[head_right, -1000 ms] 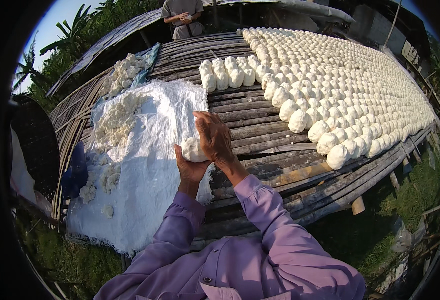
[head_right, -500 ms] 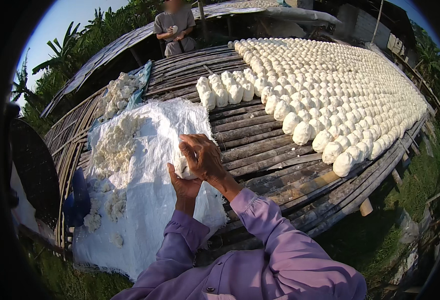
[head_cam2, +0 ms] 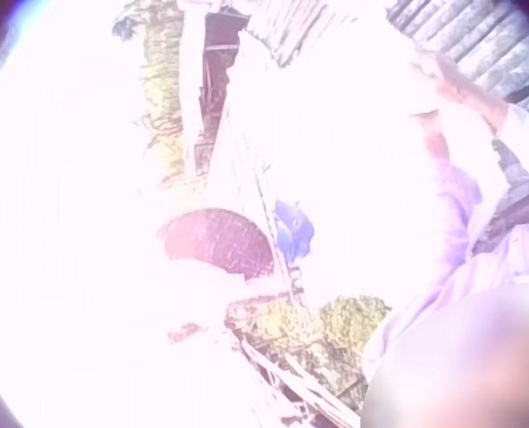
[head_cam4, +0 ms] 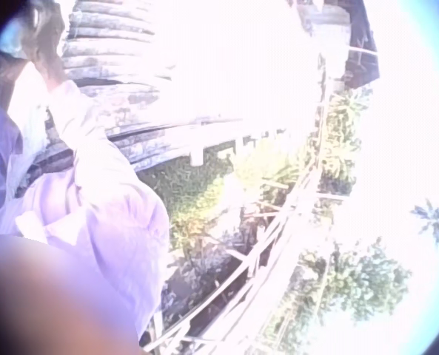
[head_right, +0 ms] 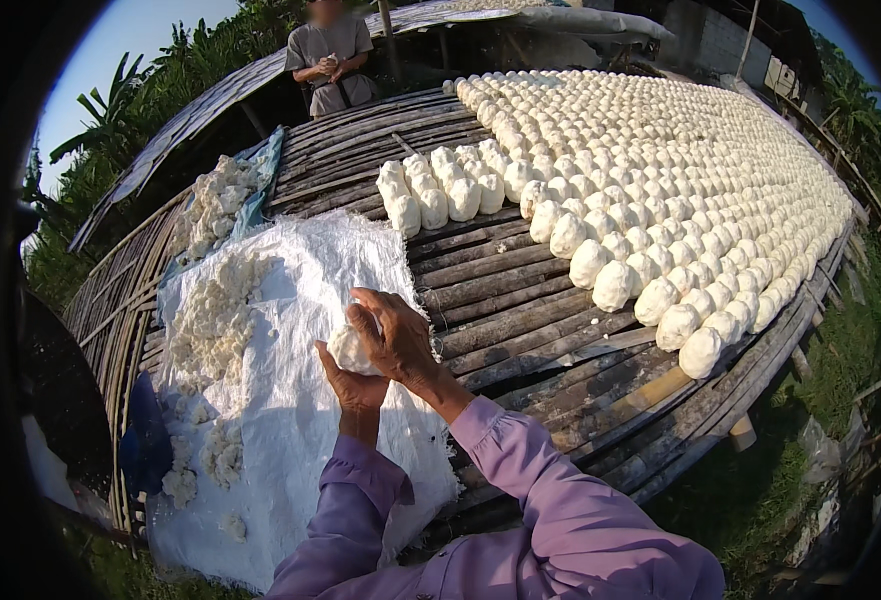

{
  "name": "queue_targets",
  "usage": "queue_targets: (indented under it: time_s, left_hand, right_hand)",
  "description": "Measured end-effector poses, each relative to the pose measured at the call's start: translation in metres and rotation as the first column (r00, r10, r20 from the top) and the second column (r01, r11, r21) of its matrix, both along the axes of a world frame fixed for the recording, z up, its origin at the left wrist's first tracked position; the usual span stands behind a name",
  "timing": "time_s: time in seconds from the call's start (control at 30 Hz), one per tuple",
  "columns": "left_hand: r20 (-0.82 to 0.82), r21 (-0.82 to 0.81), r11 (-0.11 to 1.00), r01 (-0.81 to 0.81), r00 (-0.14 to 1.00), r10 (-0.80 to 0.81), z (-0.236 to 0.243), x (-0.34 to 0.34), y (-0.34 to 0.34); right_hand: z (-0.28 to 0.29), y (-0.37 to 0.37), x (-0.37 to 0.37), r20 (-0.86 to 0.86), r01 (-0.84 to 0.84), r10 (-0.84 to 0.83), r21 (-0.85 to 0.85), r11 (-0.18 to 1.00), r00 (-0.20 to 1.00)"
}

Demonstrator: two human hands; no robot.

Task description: The person repeatedly scoops a white dough-like mass from a cloth, rolls it into a ball between both hands, and places the finished balls in neat rows on a bamboo rack. The process is repeated continuously throughout the clip.

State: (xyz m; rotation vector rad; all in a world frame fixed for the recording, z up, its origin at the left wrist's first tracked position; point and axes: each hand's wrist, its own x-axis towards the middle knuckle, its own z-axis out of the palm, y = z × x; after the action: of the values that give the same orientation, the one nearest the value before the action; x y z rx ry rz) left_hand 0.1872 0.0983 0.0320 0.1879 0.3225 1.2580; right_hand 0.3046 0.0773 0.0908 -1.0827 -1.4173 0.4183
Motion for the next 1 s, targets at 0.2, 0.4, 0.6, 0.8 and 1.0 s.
queue_targets:
  time_s: [0.2,0.4,0.6,0.8,1.0]
  left_hand:
    - [-0.146,0.16,0.981,0.108,0.986,-0.085,0.002,0.015,0.015]
    - [-0.256,0.199,0.965,0.171,0.959,-0.118,-0.007,0.034,0.049]
    - [-0.535,0.182,0.977,0.112,0.845,0.003,-0.002,0.03,0.043]
    - [-0.651,0.318,0.934,0.16,0.753,0.093,0.024,-0.059,-0.017]
    - [-0.804,0.166,0.97,-0.177,0.546,0.237,0.01,-0.121,-0.069]
  right_hand:
    - [-0.025,0.057,0.027,-0.463,-0.231,0.089,-0.259,0.938,0.882]
    - [-0.068,0.061,0.067,-0.226,-0.294,0.253,-0.173,0.94,0.941]
    - [-0.086,0.103,0.157,-0.858,-0.528,0.209,-0.082,0.845,0.468]
    - [-0.12,0.189,0.258,-0.617,0.185,-0.285,-0.222,0.957,0.734]
    - [-0.174,0.274,0.302,-0.096,0.768,-0.772,-0.084,0.635,0.628]
